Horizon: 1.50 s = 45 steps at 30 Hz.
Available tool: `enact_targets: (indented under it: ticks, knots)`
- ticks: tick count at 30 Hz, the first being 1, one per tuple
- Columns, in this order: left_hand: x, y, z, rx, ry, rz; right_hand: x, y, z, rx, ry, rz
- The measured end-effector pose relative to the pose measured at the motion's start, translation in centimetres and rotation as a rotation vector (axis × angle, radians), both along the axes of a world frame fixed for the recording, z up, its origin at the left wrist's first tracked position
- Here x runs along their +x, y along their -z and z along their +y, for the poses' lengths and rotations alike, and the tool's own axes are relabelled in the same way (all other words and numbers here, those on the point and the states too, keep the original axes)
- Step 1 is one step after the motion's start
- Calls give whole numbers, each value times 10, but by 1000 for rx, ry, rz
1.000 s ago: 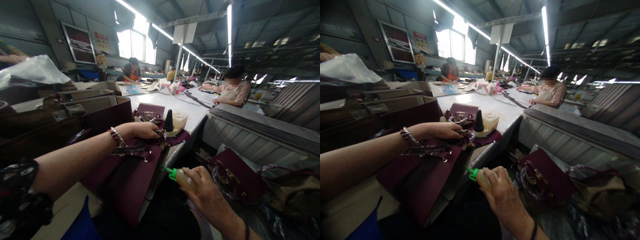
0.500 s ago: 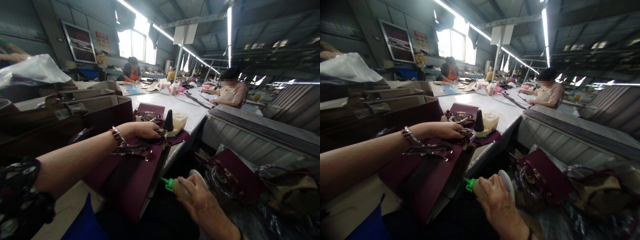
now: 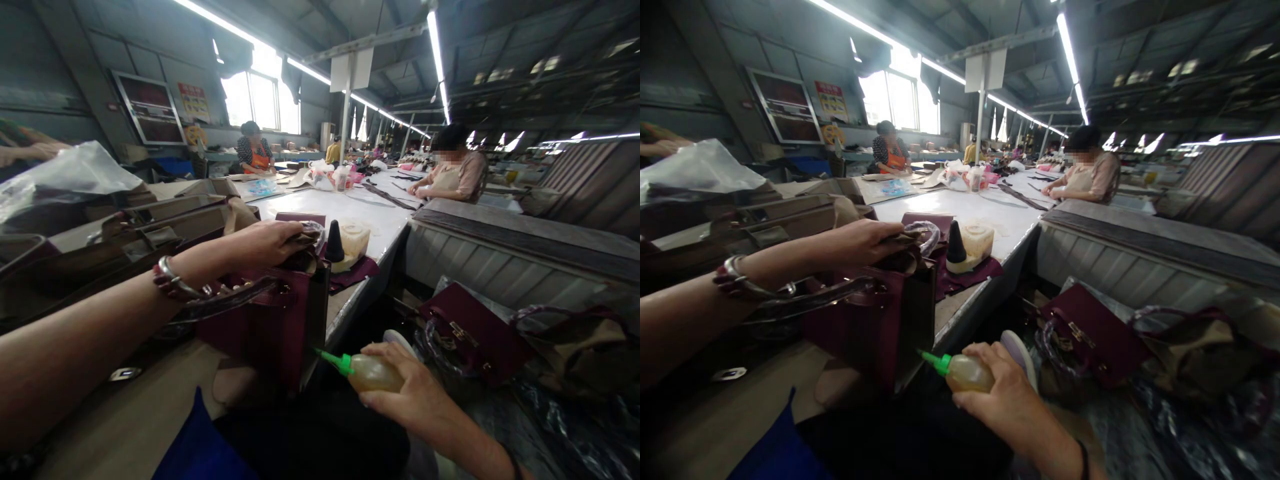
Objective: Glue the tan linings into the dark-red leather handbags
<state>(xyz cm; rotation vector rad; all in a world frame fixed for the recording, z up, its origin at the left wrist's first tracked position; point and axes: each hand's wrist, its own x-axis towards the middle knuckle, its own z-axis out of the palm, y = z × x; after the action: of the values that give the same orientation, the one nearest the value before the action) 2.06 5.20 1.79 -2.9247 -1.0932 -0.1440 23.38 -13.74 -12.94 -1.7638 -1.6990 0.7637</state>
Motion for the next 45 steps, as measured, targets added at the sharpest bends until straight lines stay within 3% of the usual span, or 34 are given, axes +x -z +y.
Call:
enact_targets:
  ticks: [4, 9, 14, 18, 25, 33, 38, 42, 45]
  knots:
    - [-14, 10, -26, 274, -22, 49, 6, 7, 7, 131, 48, 12]
    - [-28, 38, -50, 236, 9, 100, 10, 18, 11, 171, 41, -49]
    - [-42, 47, -52, 219, 37, 33, 15, 23, 25, 185, 49, -128]
    - [-49, 55, -48, 269, 124, -67, 25, 31, 51, 342, 20, -337]
    - [-46, 52, -47, 211, 114, -50, 41, 47, 84, 384, -6, -475]
    - [-50, 57, -45, 258, 188, -88, 45, 57, 77, 375, -70, -452]
    - [-53, 61, -47, 239, 197, -92, 40, 53, 73, 352, -70, -434]
    - [-53, 60, -49, 238, 212, -96, 37, 48, 69, 316, -182, -349]
    - [-55, 55, -53, 233, 211, -105, 40, 49, 71, 316, -140, -339]
